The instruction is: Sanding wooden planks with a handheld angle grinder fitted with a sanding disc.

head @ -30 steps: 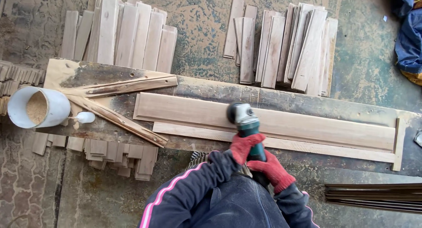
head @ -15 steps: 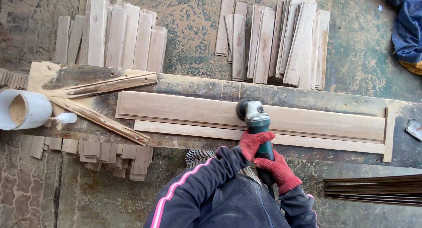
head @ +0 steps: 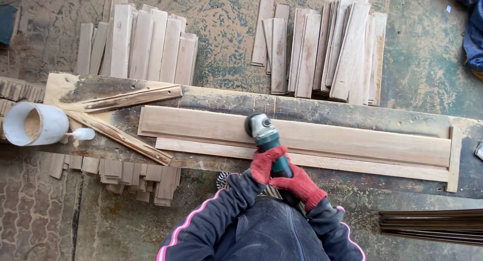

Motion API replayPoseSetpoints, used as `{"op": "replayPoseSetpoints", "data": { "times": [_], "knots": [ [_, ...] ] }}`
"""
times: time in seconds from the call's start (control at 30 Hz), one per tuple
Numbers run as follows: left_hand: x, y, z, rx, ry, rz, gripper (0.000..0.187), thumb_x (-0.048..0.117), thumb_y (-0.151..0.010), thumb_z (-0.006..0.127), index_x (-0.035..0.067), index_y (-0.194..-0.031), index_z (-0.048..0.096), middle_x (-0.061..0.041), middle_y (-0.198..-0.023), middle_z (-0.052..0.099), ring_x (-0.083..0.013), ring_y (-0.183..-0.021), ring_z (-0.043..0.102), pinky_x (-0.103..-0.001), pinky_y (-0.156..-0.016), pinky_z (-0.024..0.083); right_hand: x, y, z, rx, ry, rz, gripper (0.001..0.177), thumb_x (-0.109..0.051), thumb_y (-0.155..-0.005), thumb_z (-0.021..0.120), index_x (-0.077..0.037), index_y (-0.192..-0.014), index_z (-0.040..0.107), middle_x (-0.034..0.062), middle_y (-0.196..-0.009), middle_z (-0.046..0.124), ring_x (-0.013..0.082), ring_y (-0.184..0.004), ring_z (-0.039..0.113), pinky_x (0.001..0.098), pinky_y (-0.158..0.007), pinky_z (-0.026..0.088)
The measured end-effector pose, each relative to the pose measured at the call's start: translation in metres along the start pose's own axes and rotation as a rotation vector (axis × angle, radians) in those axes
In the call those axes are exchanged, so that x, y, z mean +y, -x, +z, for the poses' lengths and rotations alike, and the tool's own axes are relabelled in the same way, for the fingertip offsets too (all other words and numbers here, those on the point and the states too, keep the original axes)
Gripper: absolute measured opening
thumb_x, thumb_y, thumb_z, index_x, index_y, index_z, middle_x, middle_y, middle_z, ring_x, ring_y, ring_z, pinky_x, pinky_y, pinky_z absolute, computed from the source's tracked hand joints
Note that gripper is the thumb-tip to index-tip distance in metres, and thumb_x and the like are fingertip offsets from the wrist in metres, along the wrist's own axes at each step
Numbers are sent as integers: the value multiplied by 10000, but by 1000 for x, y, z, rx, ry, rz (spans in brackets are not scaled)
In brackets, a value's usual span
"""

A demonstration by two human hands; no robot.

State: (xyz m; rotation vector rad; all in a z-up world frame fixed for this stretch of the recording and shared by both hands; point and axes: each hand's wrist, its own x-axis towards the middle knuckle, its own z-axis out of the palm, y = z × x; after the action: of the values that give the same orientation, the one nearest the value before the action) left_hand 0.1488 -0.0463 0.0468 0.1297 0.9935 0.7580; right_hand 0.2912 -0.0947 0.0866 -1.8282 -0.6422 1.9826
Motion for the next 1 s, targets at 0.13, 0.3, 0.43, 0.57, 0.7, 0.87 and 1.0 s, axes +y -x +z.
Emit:
{"op": "replayPoseSetpoints", "data": {
  "times": [0.13, 0.3, 0.43, 0.57, 0.7, 0.87, 1.0],
  "knots": [
    [22, 9, -13, 81, 31, 47, 228, 127, -820, 763, -22, -977, 692, -153, -830, 709, -270, -758, 697, -373, -732, 587, -19, -11, 16, -85, 39, -1, 570, -78, -658, 865, -46, -1199, 689, 130, -954, 738, 214, -791, 641, 326, -737, 510],
    [8, -5, -2, 50, 57, 16, 283, 105, -796, 793, -25, -1023, 684, -154, -867, 714, -275, -785, 715, -375, -752, 606, -25, 0, 1, -51, 39, 19, 601, -110, -654, 872, -35, -1216, 674, 149, -911, 717, 230, -748, 628, 341, -697, 508],
    [-7, -11, 24, 17, -53, -25, 335, 136, -771, 823, -38, -1015, 673, -166, -811, 722, -244, -653, 692, -325, -644, 604, 7, 2, -28, 30, -71, 8, 518, -62, -695, 837, 12, -1179, 669, 184, -875, 708, 259, -700, 622, 359, -658, 505],
    [-33, -25, 44, -22, -28, -47, 342, 91, -724, 849, -21, -993, 670, -139, -781, 701, -231, -620, 680, -327, -596, 592, 16, 21, -43, 127, -108, 24, 484, -50, -721, 803, 50, -1178, 676, 209, -850, 699, 278, -650, 601, 375, -598, 494],
    [-56, -32, 64, -90, -205, -107, 421, 152, -695, 865, 9, -1046, 679, -118, -881, 724, -201, -700, 699, -297, -647, 602, 53, 26, -62, 220, -288, 68, 355, -49, -751, 787, 52, -1053, 630, 214, -702, 619, 314, -504, 550, 408, -445, 423],
    [-55, -25, 63, -99, -342, -164, 545, 231, -633, 877, 28, -1104, 691, -118, -978, 732, -207, -805, 695, -310, -735, 609, 66, 29, -57, 276, -356, 77, 357, -39, -764, 776, 65, -1062, 609, 239, -728, 616, 364, -541, 589, 468, -485, 490],
    [-22, -10, 25, -69, -147, -139, 404, 135, -686, 863, 5, -1028, 692, -127, -832, 714, -209, -667, 670, -321, -632, 586, 38, 14, -15, 184, -236, 66, 482, -24, -715, 808, 54, -1154, 625, 221, -840, 682, 319, -667, 618, 433, -633, 519]
  ]
}}
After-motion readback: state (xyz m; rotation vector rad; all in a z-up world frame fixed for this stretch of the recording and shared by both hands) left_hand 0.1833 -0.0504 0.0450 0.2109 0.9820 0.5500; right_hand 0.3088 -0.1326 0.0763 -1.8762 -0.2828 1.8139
